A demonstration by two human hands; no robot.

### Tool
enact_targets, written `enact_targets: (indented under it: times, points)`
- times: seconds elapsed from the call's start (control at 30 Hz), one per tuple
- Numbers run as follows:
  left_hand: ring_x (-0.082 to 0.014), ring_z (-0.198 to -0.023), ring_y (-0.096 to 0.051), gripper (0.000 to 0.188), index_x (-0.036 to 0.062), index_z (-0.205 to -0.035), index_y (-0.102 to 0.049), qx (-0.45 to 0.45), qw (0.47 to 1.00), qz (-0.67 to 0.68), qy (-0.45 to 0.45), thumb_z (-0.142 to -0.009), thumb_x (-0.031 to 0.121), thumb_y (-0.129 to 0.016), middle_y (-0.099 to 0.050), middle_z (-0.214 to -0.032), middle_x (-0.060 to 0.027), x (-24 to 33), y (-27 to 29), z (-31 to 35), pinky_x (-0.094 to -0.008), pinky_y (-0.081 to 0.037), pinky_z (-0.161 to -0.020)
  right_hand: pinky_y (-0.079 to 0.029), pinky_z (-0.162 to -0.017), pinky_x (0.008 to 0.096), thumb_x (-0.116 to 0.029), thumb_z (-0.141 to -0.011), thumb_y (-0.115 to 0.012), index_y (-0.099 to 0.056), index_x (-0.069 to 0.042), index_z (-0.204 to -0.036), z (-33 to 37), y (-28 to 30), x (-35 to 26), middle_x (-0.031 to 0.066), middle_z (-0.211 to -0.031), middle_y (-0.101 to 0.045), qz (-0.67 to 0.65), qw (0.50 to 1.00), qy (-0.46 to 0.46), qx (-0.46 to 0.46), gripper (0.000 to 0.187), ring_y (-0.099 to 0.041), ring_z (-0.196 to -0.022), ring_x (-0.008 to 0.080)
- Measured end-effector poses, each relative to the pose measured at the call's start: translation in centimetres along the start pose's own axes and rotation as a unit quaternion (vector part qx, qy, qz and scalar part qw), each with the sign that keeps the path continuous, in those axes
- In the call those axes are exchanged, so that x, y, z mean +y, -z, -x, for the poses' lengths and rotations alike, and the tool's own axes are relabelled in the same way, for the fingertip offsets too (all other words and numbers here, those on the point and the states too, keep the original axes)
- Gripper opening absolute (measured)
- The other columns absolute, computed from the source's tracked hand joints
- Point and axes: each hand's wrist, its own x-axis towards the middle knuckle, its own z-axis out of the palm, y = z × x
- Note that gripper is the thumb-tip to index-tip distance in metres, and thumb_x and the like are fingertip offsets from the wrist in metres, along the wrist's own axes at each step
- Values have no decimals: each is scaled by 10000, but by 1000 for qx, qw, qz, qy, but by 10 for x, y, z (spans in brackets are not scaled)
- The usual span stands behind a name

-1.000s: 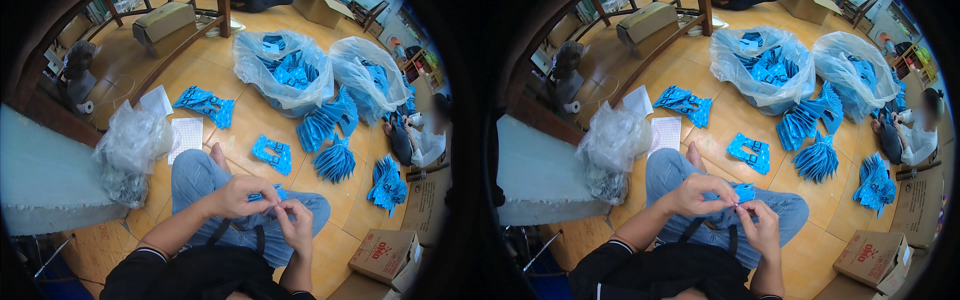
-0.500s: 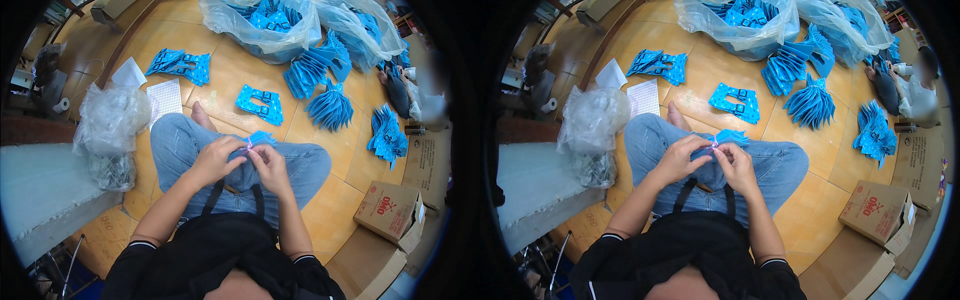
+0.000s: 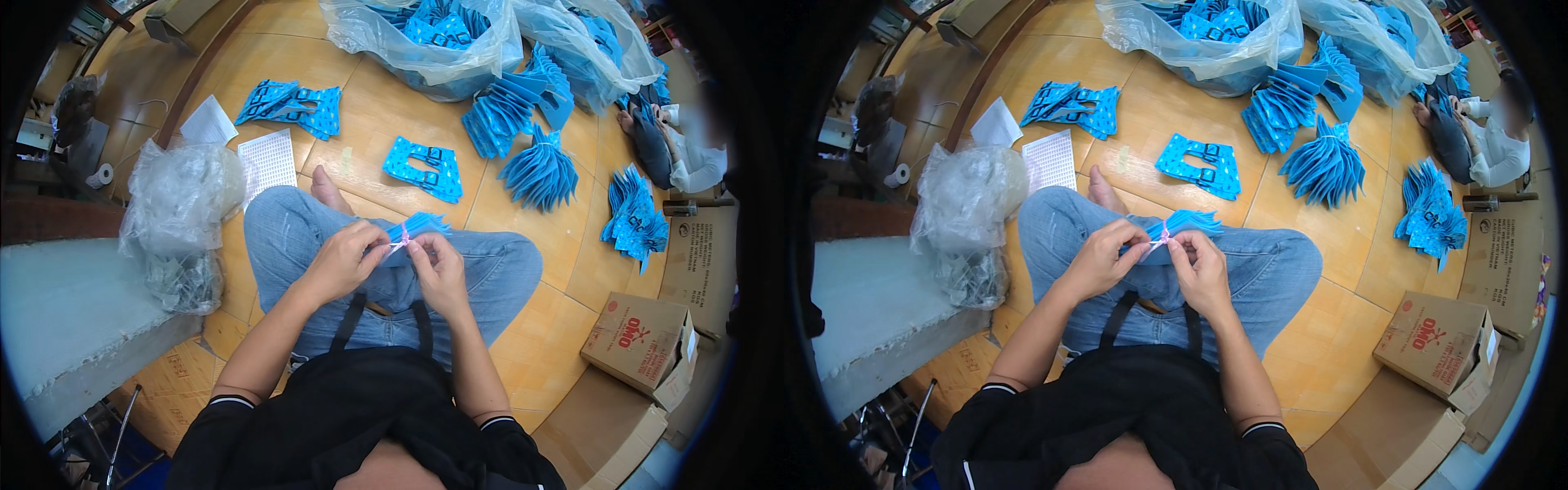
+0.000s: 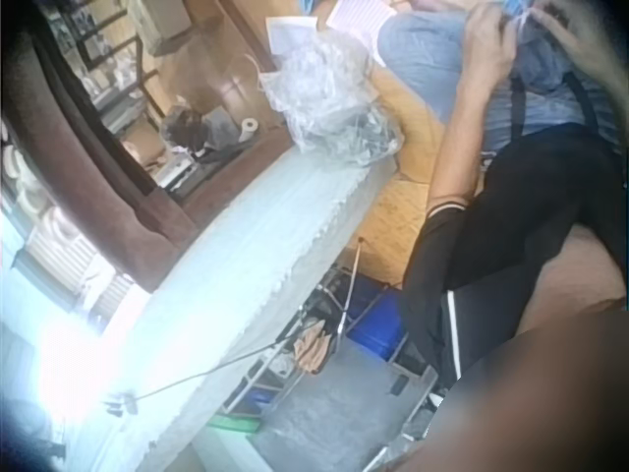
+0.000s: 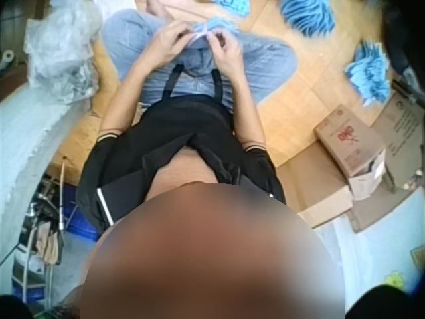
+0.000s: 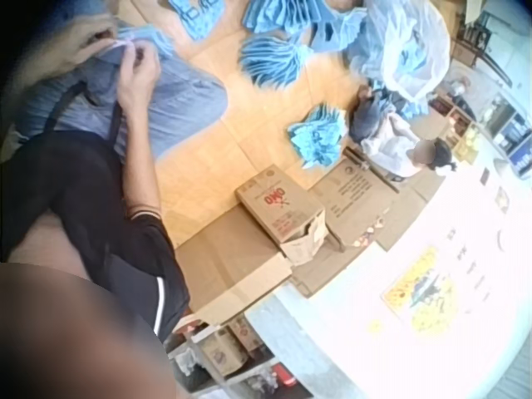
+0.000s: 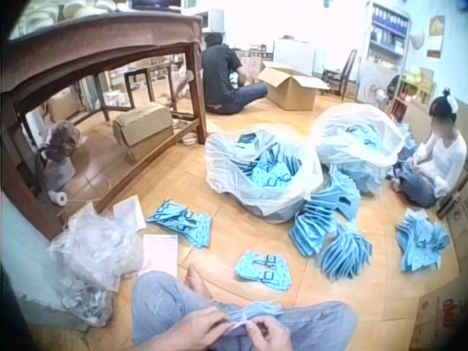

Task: The person sits on the floor and repeatedly picks up blue patterned fabric items, folds them, and ties them with a rubber band. The person stacks the tied bundles and places them into a plastic bag.

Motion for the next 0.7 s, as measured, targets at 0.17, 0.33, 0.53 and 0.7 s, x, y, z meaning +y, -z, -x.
enact_targets:
  times: [0.17, 0.33, 0.53, 0.7]
  points:
    - [-287, -827, -639, 163, 28, -965, -653, 34, 993, -75, -81, -859, 138, -710, -629, -895, -125, 2, -8, 1, -365, -512, -711, -500, -661, 262, -127, -956, -626, -627, 22, -935, -2, 2, 3, 68, -848, -661, -24, 1000, -4, 8, 150, -609, -734, 95]
    - [-279, -732, -641, 129, 18, -901, -665, 85, 990, -77, -86, -865, 134, -707, -649, -830, -117, 0, -17, -1, -356, -513, -662, -498, -655, 272, -127, -952, -624, -622, 24, -944, -1, 4, 3, 74, -848, -659, -8, 1000, 2, 3, 151, -608, -736, 101]
    - [-302, -714, -630, 166, 4, -885, -635, 89, 993, 35, 67, -924, 164, -618, -623, -793, -140, -7, -6, 12, -382, -484, -635, -511, -650, 304, -108, -939, -612, -603, 22, -922, -2, -1, 12, 106, -832, -641, 63, 995, 9, 81, 131, -618, -719, 161]
    - [-268, -698, -617, 207, -11, -879, -621, 102, 986, 105, 78, -942, 185, -605, -612, -777, -140, -11, -11, 18, -353, -477, -640, -520, -653, 320, -106, -936, -611, -590, 26, -906, 1, -7, 19, 106, -825, -629, 48, 992, 15, 115, 137, -620, -728, 164]
